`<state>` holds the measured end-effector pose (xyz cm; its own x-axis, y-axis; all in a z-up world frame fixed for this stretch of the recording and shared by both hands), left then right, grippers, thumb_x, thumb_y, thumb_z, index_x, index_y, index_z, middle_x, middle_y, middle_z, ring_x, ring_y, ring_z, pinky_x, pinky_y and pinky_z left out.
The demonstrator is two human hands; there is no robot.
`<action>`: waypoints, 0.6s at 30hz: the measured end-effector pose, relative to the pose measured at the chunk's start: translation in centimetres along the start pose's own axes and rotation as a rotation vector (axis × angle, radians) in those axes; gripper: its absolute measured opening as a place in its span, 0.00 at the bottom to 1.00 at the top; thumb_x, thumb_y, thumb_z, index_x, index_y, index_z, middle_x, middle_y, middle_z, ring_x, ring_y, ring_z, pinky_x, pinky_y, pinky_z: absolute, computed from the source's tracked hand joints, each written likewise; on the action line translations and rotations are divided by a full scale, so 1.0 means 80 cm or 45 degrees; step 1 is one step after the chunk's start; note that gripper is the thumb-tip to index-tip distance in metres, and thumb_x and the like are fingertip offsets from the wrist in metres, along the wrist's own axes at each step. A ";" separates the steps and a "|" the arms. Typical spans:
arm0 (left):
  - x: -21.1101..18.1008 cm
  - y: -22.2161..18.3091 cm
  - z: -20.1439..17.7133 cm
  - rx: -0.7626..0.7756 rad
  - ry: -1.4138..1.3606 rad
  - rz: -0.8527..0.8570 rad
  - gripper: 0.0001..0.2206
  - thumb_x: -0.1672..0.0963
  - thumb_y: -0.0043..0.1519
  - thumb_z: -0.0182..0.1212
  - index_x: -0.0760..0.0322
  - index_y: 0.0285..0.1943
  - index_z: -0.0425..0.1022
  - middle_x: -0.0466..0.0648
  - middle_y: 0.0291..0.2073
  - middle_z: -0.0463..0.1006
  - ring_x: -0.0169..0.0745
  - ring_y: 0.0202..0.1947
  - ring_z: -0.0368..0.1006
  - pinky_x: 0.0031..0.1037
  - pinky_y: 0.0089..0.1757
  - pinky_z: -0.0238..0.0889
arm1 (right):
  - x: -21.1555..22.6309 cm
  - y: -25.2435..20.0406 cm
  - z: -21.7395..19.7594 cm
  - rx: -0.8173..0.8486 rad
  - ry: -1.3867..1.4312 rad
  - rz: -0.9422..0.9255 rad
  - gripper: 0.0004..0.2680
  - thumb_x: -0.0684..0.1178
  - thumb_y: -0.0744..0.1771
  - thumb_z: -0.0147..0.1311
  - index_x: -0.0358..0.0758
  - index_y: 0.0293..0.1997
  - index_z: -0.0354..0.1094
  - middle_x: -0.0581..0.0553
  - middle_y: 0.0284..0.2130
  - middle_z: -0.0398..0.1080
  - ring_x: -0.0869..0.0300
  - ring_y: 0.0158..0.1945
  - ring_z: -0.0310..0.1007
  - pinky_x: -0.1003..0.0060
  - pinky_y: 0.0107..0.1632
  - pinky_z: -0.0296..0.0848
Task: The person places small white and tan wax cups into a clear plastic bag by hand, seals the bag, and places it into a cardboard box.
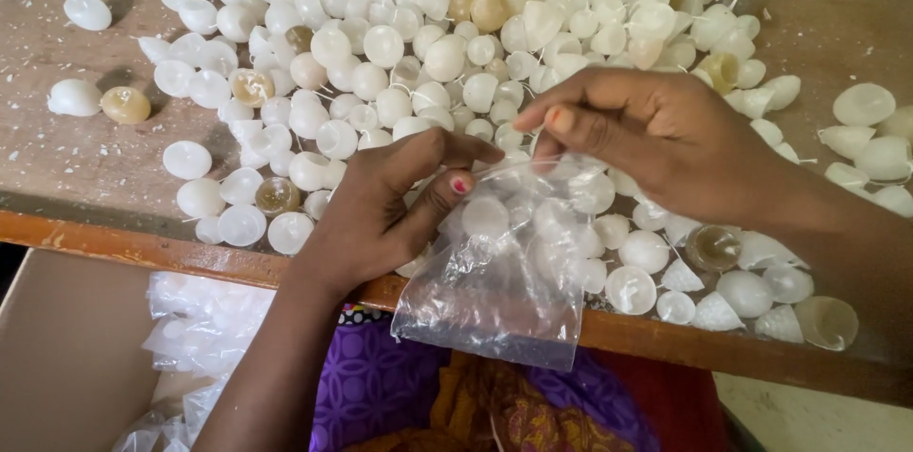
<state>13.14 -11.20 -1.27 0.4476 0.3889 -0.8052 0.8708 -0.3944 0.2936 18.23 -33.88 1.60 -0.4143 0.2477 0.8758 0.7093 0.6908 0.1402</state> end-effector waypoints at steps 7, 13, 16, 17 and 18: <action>0.000 -0.014 -0.009 -0.151 -0.172 0.179 0.11 0.53 0.74 0.53 0.65 0.52 0.74 0.49 0.47 0.85 0.38 0.49 0.84 0.32 0.51 0.76 | -0.039 0.016 0.000 -0.073 -0.231 0.252 0.10 0.52 0.68 0.52 0.44 0.51 0.74 0.46 0.46 0.78 0.61 0.45 0.81 0.67 0.47 0.83; -0.003 -0.011 -0.007 -0.149 -0.158 0.157 0.09 0.54 0.74 0.55 0.66 0.48 0.73 0.48 0.43 0.85 0.37 0.48 0.84 0.30 0.50 0.76 | -0.040 0.010 0.035 -0.010 -1.037 -0.248 0.16 0.53 0.60 0.64 0.43 0.51 0.76 0.47 0.48 0.76 0.50 0.51 0.68 0.60 0.47 0.77; -0.010 -0.010 -0.008 -0.152 -0.125 0.145 0.09 0.55 0.73 0.55 0.67 0.48 0.73 0.49 0.43 0.85 0.37 0.47 0.83 0.30 0.50 0.74 | -0.054 0.011 0.020 0.085 -1.055 0.023 0.19 0.51 0.57 0.63 0.44 0.52 0.75 0.52 0.42 0.77 0.54 0.48 0.66 0.62 0.46 0.76; -0.009 -0.009 -0.008 -0.135 -0.140 0.130 0.09 0.55 0.73 0.55 0.67 0.48 0.74 0.49 0.43 0.85 0.37 0.47 0.82 0.30 0.50 0.74 | -0.047 0.013 0.011 0.015 -1.062 0.075 0.14 0.56 0.61 0.62 0.43 0.48 0.76 0.49 0.40 0.77 0.53 0.47 0.68 0.59 0.45 0.75; -0.009 -0.008 -0.008 -0.118 -0.156 0.116 0.09 0.55 0.73 0.55 0.68 0.48 0.75 0.49 0.43 0.85 0.37 0.47 0.82 0.30 0.49 0.75 | -0.039 0.015 0.001 -0.055 -1.068 0.127 0.14 0.61 0.65 0.61 0.42 0.43 0.77 0.46 0.39 0.76 0.53 0.45 0.70 0.57 0.45 0.74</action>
<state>12.35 -10.71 -0.57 0.5023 0.2485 -0.8282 0.8453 -0.3428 0.4099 20.29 -33.78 -1.04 -0.6227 0.7401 0.2541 0.7791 0.6167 0.1130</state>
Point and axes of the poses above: each hand's wrist, its own y-axis towards the middle knuckle, its own z-axis out of the palm, x = y × z, the point moved 4 cm from there along y, towards the middle knuckle
